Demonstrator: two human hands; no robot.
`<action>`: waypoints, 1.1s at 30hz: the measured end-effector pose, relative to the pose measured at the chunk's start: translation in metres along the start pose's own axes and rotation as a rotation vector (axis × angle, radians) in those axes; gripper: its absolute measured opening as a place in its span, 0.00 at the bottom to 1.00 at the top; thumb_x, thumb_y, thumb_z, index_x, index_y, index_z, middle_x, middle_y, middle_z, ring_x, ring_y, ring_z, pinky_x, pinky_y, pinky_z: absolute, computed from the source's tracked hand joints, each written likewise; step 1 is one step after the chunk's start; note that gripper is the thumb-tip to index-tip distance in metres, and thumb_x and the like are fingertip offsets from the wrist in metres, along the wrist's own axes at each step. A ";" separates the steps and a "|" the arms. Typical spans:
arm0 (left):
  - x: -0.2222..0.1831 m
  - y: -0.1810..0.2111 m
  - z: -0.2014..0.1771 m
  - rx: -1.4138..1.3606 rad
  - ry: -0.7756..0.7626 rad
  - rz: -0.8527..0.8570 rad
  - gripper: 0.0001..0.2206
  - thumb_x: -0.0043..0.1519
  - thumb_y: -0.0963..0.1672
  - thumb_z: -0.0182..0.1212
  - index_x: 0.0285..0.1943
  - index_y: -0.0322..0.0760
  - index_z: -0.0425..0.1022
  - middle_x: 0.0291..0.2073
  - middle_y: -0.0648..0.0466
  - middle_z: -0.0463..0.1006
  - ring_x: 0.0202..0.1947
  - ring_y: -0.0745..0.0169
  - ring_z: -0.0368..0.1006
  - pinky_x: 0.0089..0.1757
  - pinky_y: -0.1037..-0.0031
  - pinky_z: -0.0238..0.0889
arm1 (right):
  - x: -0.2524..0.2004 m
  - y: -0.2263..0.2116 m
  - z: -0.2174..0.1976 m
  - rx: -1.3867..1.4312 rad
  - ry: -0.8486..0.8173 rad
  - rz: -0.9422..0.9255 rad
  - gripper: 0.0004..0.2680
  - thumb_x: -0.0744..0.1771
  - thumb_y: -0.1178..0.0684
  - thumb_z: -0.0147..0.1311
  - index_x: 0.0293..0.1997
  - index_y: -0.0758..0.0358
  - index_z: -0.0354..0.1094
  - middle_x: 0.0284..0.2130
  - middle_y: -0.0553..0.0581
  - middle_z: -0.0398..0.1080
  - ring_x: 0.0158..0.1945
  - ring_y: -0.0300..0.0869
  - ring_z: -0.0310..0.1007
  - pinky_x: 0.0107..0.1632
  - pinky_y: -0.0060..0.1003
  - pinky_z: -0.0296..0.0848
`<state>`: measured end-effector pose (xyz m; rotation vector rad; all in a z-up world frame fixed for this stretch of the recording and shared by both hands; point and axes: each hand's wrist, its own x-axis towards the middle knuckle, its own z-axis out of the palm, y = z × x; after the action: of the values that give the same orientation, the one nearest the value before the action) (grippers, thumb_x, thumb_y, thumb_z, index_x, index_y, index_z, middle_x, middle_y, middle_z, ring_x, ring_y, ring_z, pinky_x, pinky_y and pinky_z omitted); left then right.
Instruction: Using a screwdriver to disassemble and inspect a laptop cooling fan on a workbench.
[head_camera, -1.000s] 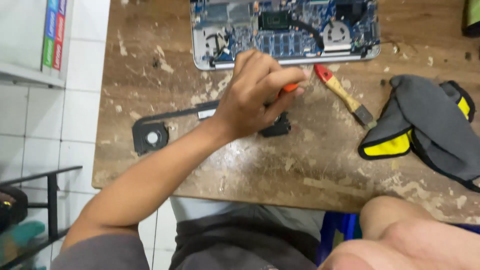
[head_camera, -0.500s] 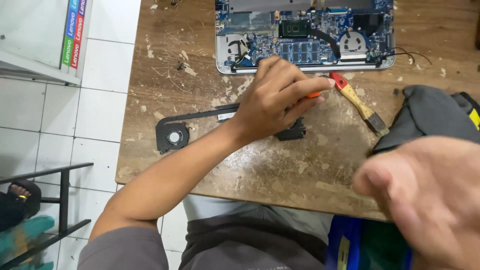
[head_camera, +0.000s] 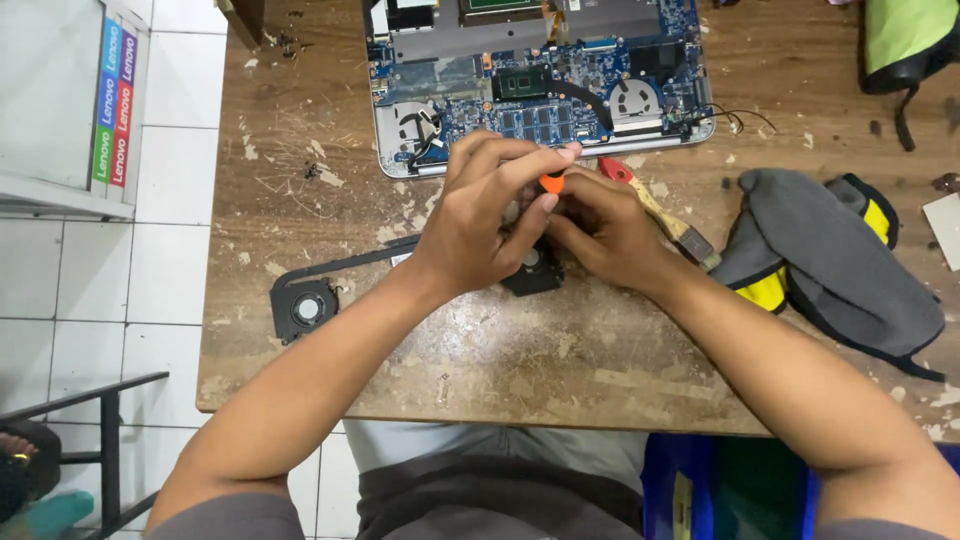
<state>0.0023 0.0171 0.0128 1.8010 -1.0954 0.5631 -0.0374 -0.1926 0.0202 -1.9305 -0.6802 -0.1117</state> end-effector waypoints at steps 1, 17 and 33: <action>-0.001 0.000 0.000 0.004 0.003 -0.006 0.14 0.80 0.44 0.57 0.73 0.40 0.66 0.63 0.51 0.84 0.58 0.50 0.82 0.65 0.55 0.59 | 0.000 -0.002 -0.001 0.004 -0.007 0.000 0.06 0.74 0.60 0.54 0.58 0.71 0.71 0.47 0.63 0.73 0.43 0.46 0.73 0.42 0.35 0.70; -0.001 0.000 0.002 0.025 0.045 0.059 0.15 0.75 0.48 0.70 0.68 0.49 0.73 0.39 0.57 0.75 0.43 0.57 0.72 0.60 0.57 0.59 | 0.000 -0.001 -0.003 0.081 -0.062 0.114 0.06 0.72 0.61 0.57 0.54 0.65 0.68 0.39 0.55 0.70 0.39 0.39 0.67 0.38 0.33 0.65; 0.011 0.014 -0.007 -0.039 0.007 0.100 0.14 0.74 0.47 0.68 0.62 0.40 0.72 0.49 0.49 0.81 0.52 0.48 0.78 0.61 0.51 0.61 | 0.003 -0.008 -0.004 0.085 -0.076 0.077 0.04 0.72 0.57 0.57 0.48 0.65 0.73 0.45 0.59 0.78 0.48 0.47 0.80 0.52 0.39 0.79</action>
<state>-0.0037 0.0155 0.0307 1.7167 -1.1891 0.6038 -0.0379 -0.1920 0.0300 -1.8844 -0.6493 0.0377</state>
